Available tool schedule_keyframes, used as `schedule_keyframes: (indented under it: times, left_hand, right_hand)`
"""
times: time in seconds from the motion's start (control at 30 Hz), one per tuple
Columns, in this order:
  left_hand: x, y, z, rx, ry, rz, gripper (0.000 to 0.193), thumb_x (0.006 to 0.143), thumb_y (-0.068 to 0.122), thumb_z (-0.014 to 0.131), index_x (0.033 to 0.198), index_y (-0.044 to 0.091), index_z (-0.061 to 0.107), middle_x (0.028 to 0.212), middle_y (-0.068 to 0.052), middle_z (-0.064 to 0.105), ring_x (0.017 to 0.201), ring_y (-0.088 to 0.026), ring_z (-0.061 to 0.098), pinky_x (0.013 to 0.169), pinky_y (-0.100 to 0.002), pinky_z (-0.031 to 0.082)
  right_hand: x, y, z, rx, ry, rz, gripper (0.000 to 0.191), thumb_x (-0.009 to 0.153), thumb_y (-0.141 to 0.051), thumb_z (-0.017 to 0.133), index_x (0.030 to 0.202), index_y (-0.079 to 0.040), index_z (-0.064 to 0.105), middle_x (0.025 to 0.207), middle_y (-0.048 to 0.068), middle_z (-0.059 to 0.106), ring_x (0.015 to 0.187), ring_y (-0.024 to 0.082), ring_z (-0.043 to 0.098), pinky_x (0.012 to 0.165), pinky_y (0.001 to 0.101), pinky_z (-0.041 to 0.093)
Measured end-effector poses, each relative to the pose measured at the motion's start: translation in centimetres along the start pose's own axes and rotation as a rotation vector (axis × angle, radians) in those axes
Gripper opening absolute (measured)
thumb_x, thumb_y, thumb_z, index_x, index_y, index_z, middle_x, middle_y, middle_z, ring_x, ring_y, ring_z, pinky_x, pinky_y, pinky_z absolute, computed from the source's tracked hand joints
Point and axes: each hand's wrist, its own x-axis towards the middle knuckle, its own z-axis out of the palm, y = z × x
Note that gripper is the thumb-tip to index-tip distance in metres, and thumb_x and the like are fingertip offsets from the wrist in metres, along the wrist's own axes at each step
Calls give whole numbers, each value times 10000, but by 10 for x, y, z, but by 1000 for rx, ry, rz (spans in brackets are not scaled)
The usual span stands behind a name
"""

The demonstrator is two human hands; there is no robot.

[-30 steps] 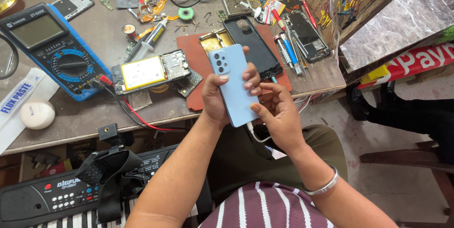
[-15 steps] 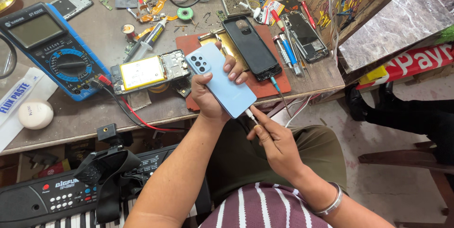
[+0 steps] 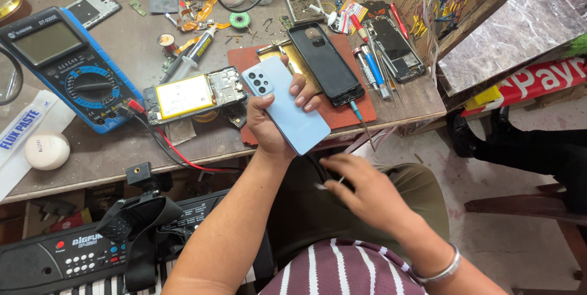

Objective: The person holds a smartphone with its back cover removed and uses a screwdriver to unscrew screws from the phone's rear housing. They then set the screwdriver down, pick up the light blue back cover, and press it onto the back of the phone, handling the reassembled phone at the end.

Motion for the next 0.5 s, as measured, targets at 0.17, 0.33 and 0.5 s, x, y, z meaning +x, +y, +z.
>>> schedule_keyframes:
  times: [0.17,0.33,0.5]
  left_hand:
    - [0,0,0,12,0,-9,640,842,232,597,1449,100,441,957,-61,433,833,-170,448,788,-327,447]
    - [-1,-1,1,20,2,-8,653,840,232,595,1461,97,441,950,-61,435,828,-172,452,785,-328,453]
    - [2,3,-1,44,5,18,648,840,235,592,1454,93,442,960,-70,442,842,-180,461,788,-330,456]
  right_hand:
    - [33,14,-27,257,210,306,259,900,-133,738,1153,-82,721,1027,94,714,859,235,724,740,349,570]
    - [90,40,-46,-70,366,61,510,887,-277,834,1294,-29,654,1295,174,617,1224,319,587,1036,439,484]
    - [109,41,-27,-271,256,175,388,829,-374,851,1080,-94,754,1379,149,613,1266,356,560,1052,486,448]
